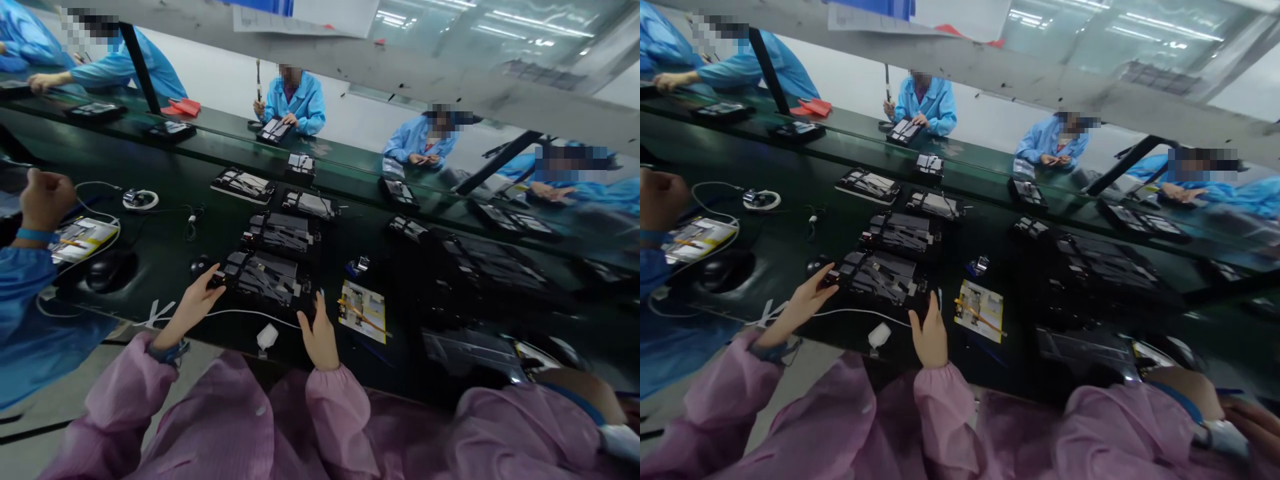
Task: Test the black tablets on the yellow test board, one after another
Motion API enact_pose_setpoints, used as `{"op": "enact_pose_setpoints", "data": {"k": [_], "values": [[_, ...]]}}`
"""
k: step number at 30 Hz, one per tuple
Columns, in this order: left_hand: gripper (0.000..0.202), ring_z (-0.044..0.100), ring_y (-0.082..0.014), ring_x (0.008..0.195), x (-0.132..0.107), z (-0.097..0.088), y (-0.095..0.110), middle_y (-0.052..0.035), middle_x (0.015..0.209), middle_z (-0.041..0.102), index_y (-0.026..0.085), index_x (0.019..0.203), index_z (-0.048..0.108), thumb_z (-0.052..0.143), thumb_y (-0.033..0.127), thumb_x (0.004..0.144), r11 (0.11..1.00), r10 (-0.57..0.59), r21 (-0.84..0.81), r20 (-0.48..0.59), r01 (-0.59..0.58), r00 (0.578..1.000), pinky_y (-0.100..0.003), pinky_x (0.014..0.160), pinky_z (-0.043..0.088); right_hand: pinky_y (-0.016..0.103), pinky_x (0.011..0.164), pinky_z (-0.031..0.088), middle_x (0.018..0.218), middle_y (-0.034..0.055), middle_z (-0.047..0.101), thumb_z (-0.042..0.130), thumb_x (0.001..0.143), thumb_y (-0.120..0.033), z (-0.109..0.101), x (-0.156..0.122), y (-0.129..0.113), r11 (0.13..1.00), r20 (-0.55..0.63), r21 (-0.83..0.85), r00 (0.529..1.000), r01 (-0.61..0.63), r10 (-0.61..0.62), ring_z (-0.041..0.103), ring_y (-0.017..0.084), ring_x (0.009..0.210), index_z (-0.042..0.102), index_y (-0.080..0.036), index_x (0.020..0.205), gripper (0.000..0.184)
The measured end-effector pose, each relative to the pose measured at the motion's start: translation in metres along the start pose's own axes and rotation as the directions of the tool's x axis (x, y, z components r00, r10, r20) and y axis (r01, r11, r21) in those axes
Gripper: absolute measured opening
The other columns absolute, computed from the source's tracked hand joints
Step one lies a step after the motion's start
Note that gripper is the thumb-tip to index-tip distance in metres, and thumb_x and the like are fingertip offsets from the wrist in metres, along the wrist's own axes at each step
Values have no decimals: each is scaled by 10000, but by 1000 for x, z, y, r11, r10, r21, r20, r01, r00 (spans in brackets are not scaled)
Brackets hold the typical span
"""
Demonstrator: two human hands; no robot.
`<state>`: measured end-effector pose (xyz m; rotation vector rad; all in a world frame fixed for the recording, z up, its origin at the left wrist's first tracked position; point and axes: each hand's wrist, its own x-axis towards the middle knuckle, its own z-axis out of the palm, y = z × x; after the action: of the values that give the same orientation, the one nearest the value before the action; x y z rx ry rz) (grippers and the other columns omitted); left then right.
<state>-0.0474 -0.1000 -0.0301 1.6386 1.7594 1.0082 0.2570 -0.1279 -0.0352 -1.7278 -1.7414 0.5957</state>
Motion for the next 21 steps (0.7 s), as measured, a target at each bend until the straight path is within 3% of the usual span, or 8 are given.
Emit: {"op": "enact_pose_setpoints", "data": {"k": [3, 5, 9, 11, 15, 18, 21], "values": [[589, 635, -226, 946, 0, 6, -4, -147, 1211, 584, 122, 1377, 423, 474, 452, 892, 978, 181, 106, -21, -178, 983, -332, 798, 543, 436, 837, 534, 1200, 177, 591, 490, 882, -451, -10, -13, 1, 972, 70, -235, 997, 34, -18, 607, 298, 1067, 307, -130, 1427, 659], [549, 586, -243, 1092, -3, 9, -5, -151, 1313, 518, 146, 1404, 375, 431, 417, 930, 947, 273, 178, -10, -266, 962, -363, 898, 514, 408, 771, 543, 1100, 151, 626, 485, 892, -410, -20, -18, 0, 947, 68, -308, 995, 92, -74, 634, 274, 954, 400, -137, 1361, 550], [522, 530, -250, 1191, -13, 20, -2, -124, 1341, 499, 203, 1436, 317, 410, 383, 955, 888, 312, 352, 14, -296, 950, -376, 955, 487, 354, 870, 497, 1038, 120, 619, 410, 930, -304, -32, 1, -15, 916, -121, -321, 949, 241, -292, 584, 216, 987, 541, -150, 1163, 308], [509, 536, -259, 1179, -18, 26, 0, -117, 1331, 510, 218, 1429, 331, 428, 365, 951, 853, 307, 442, 5, -278, 952, -381, 952, 488, 352, 938, 451, 1131, 127, 592, 426, 914, -254, -26, 25, -27, 890, -126, -324, 918, 321, -377, 530, 218, 1082, 524, -142, 1187, 311], [471, 498, -301, 1205, -25, 32, 4, -138, 1335, 495, 192, 1360, 425, 506, 316, 913, 815, 319, 519, -34, -256, 947, -438, 992, 452, 410, 880, 408, 1188, 136, 573, 511, 826, -224, 7, 71, -41, 816, 73, -439, 920, 376, -385, 485, 278, 1062, 556, -136, 1165, 352], [463, 431, -309, 1266, -25, 27, 21, -149, 1371, 449, 168, 1327, 451, 530, 316, 895, 837, 350, 457, -27, -299, 936, -470, 1043, 403, 416, 813, 373, 985, 117, 612, 493, 802, -190, 26, 88, -40, 811, 106, -471, 935, 346, -337, 480, 281, 952, 618, -157, 1005, 241], [389, 494, -250, 1206, -18, 24, 47, -120, 1297, 519, 175, 1289, 481, 477, 311, 925, 877, 373, 290, 91, -383, 923, -413, 1030, 430, 408, 821, 357, 913, 110, 595, 481, 788, -173, 32, 92, -37, 840, 71, -435, 943, 323, -326, 471, 275, 951, 611, -161, 894, 168]]}}
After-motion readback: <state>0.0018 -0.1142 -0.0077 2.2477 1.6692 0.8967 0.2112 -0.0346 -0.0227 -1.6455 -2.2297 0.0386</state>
